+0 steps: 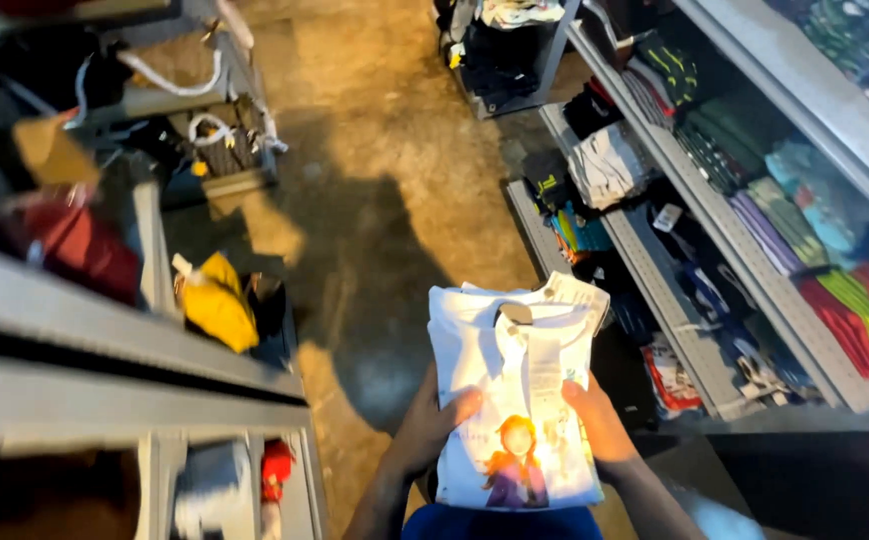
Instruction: Folding shirts on a counter and placing them on retail shelves
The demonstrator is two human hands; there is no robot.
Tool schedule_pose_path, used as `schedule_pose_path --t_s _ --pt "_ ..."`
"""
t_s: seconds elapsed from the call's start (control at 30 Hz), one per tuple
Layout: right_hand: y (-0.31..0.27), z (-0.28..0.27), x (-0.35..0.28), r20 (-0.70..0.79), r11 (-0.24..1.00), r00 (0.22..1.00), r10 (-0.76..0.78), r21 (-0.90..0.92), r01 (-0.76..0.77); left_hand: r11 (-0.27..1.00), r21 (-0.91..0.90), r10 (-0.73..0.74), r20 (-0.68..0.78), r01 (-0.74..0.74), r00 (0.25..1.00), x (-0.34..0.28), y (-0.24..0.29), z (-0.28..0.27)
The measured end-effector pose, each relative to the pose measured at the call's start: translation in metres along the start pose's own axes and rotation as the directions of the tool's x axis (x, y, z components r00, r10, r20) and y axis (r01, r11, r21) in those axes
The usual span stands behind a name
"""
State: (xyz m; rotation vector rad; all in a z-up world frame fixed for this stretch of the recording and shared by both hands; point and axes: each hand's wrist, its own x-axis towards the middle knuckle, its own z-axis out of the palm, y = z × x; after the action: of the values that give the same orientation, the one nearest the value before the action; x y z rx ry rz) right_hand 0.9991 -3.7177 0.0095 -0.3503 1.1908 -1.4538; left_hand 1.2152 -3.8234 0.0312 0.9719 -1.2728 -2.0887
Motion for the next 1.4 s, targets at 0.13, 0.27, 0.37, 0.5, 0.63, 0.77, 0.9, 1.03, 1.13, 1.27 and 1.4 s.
schedule_pose_path --t_s 0.13,0.27,0.37,0.5,0.63,0.77,0.9,1.03,1.13,1.27,1.4 --pt "-0.018 0.007 0.100 -0.066 0.997 0.996 -0.053 -0.062 0.048 0.996 -0.088 -0.009 0.048 0.014 0.999 0.099 0.035 -0.035" --pt "-0.036 -0.005 0.224 0.080 0.970 0.985 -0.154 -0.177 0.166 0.998 -0.050 0.041 0.059 -0.038 0.997 0.195 0.091 -0.058" --pt "-0.038 -0.016 0.331 0.090 0.945 0.961 -0.262 -0.181 0.274 0.994 -0.047 0.094 -0.025 -0.095 0.995 0.284 0.084 -0.094" --pt "-0.154 0.084 0.388 0.190 0.975 0.979 -0.079 -0.190 0.116 0.986 -0.168 -0.010 -0.099 -0.007 0.995 0.360 0.130 -0.118" --pt "-0.181 0.111 0.496 0.217 0.834 0.929 -0.299 -0.414 0.365 0.989 -0.107 0.078 -0.178 -0.098 0.981 0.456 0.152 -0.166" --pt "-0.170 0.111 0.607 0.117 0.938 0.991 -0.067 -0.331 0.103 0.998 0.025 0.067 -0.187 -0.063 0.980 0.523 0.208 -0.208" --pt "-0.189 0.150 0.688 0.078 0.866 0.992 -0.095 -0.485 0.121 0.999 0.039 -0.028 -0.129 0.033 0.991 0.601 0.253 -0.265" --pt "-0.211 0.199 0.775 -0.062 0.957 0.995 -0.082 -0.284 0.061 0.995 -0.084 0.053 0.002 -0.053 0.999 0.700 0.312 -0.320" --pt "-0.236 0.234 0.826 -0.259 0.980 0.966 -0.019 -0.195 -0.033 0.997 -0.042 -0.062 0.048 0.064 0.997 0.763 0.362 -0.344" --pt "-0.249 0.242 0.891 -0.490 0.923 0.870 0.057 -0.306 -0.233 0.996 -0.014 -0.087 0.163 0.091 0.983 0.849 0.398 -0.376" --pt "-0.282 0.282 0.953 -0.456 0.964 0.890 -0.002 -0.238 -0.120 0.989 0.024 -0.146 0.249 0.144 0.957 0.931 0.450 -0.391"
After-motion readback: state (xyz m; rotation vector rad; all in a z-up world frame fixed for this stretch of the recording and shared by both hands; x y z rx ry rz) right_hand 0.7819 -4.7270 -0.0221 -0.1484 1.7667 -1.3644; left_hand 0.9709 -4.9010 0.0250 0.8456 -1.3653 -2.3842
